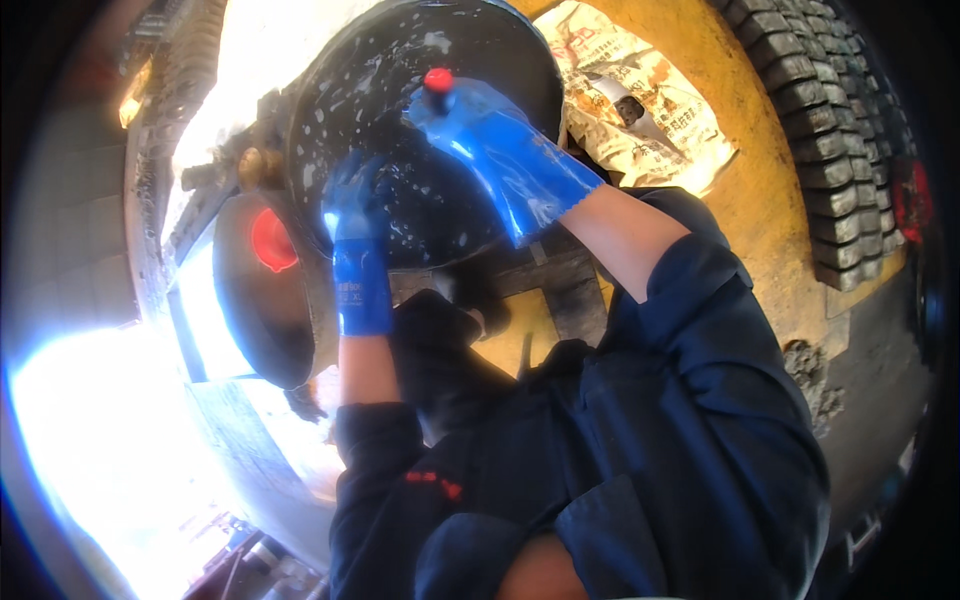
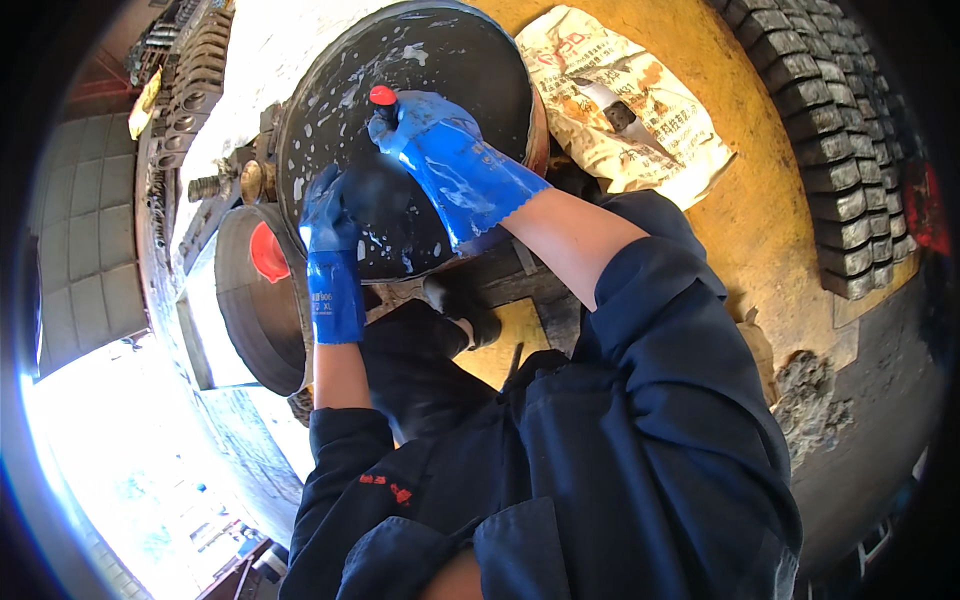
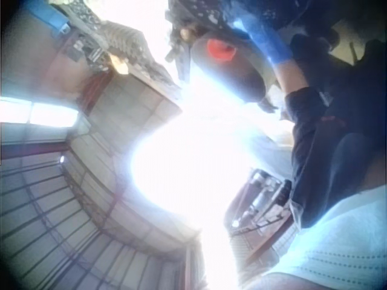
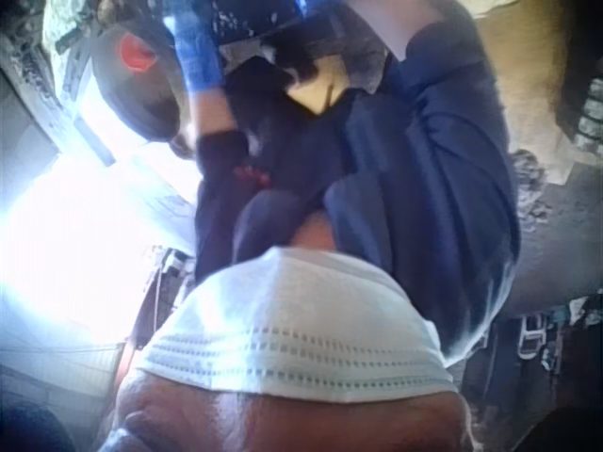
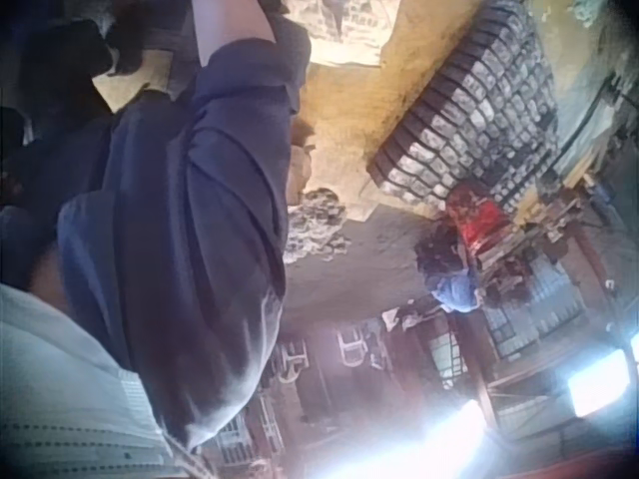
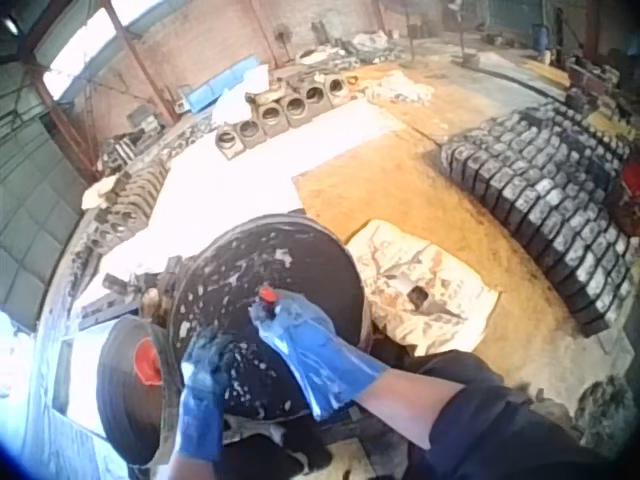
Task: The person, wearing blue gloves, handles and wipes down various dark metal components over a dark bin, using a paper sack to hold and move the items.
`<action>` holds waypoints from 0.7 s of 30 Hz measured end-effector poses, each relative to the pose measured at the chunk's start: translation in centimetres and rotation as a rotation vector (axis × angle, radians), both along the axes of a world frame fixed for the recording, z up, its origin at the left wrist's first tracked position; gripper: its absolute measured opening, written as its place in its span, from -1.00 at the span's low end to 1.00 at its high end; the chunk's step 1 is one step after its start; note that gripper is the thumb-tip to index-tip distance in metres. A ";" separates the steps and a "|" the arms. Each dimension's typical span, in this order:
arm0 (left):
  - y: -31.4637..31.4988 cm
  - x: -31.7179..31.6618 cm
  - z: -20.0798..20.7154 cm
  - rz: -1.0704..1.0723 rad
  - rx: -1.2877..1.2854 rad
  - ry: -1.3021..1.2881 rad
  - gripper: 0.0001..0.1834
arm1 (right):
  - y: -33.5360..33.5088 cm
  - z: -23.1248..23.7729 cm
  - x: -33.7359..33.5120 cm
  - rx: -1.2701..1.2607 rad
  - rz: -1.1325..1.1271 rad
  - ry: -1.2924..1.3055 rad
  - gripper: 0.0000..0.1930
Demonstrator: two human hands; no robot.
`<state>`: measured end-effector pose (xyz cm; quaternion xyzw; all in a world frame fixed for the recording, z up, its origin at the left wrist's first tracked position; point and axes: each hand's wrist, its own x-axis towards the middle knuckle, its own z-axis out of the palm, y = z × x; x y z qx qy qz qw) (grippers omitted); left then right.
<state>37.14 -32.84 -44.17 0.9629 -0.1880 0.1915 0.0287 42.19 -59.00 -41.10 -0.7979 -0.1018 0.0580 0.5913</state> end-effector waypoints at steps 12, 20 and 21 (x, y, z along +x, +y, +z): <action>-3.1 4.6 8.9 0.000 0.591 -0.166 -0.67 | -2.1 -0.8 -1.2 -0.200 -0.209 -0.086 -0.68; 1.6 12.7 5.1 0.256 -0.323 0.636 -0.73 | -0.6 -2.2 -2.8 -0.101 -0.036 -0.147 -0.80; 1.8 13.9 4.9 0.271 -0.566 0.668 -0.74 | -0.4 -1.5 -3.6 -0.093 0.081 -0.149 -0.83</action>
